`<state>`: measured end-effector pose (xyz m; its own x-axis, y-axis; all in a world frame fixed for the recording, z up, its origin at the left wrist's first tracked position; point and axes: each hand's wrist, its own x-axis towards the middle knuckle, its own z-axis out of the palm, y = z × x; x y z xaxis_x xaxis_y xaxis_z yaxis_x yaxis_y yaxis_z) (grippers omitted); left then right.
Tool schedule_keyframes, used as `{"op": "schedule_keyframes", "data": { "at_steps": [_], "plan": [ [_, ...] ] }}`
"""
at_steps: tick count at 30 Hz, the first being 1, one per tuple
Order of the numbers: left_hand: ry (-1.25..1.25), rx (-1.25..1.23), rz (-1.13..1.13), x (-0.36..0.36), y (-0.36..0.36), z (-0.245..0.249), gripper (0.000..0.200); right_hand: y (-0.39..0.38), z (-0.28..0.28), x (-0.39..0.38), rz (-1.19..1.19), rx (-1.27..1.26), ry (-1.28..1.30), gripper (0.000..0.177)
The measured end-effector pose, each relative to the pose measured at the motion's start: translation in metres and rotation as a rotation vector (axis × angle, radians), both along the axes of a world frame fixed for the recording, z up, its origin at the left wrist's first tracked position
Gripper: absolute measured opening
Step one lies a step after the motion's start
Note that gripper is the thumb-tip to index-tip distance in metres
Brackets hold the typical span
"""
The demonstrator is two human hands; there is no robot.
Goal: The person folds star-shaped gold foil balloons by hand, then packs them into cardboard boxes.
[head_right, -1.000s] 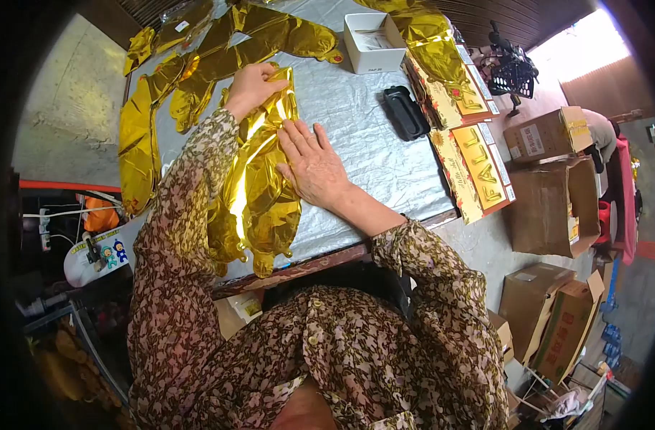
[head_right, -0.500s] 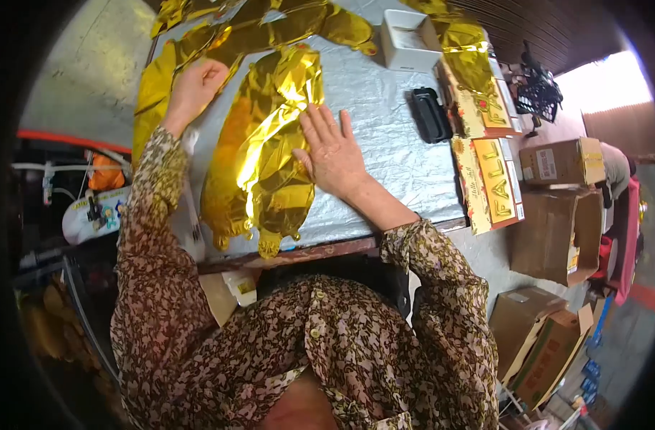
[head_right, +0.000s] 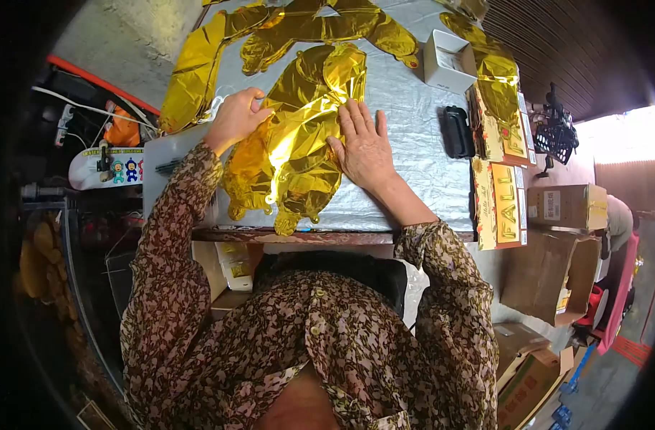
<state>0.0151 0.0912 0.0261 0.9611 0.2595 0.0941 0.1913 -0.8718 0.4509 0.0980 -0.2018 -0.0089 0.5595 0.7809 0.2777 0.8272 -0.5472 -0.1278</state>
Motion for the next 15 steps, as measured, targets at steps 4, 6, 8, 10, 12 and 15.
{"op": "schedule_keyframes", "data": {
  "at_steps": [4, 6, 8, 10, 12, 15],
  "plan": [
    [0.138, -0.044, 0.138, 0.0, -0.011, 0.018, 0.053, -0.001, 0.0, 0.001, 0.004, -0.005, -0.002, 0.064],
    [0.126, 0.012, 0.101, 0.001, -0.002, 0.008, 0.053, -0.002, -0.002, 0.002, 0.011, -0.004, -0.002, 0.063],
    [0.118, 0.07, 0.063, 0.007, 0.0, 0.012, 0.052, -0.003, -0.003, 0.003, 0.013, 0.004, -0.007, 0.063],
    [0.338, 0.132, 0.051, 0.015, 0.0, 0.017, 0.048, -0.003, -0.004, 0.003, 0.015, 0.016, -0.008, 0.063],
    [0.359, 0.112, 0.028, 0.019, 0.002, 0.018, 0.049, -0.003, -0.004, 0.003, 0.017, 0.028, -0.005, 0.063],
    [0.264, 0.055, -0.061, 0.019, 0.01, 0.005, 0.049, -0.005, -0.005, 0.004, 0.018, 0.037, 0.0, 0.063]
  ]
}}
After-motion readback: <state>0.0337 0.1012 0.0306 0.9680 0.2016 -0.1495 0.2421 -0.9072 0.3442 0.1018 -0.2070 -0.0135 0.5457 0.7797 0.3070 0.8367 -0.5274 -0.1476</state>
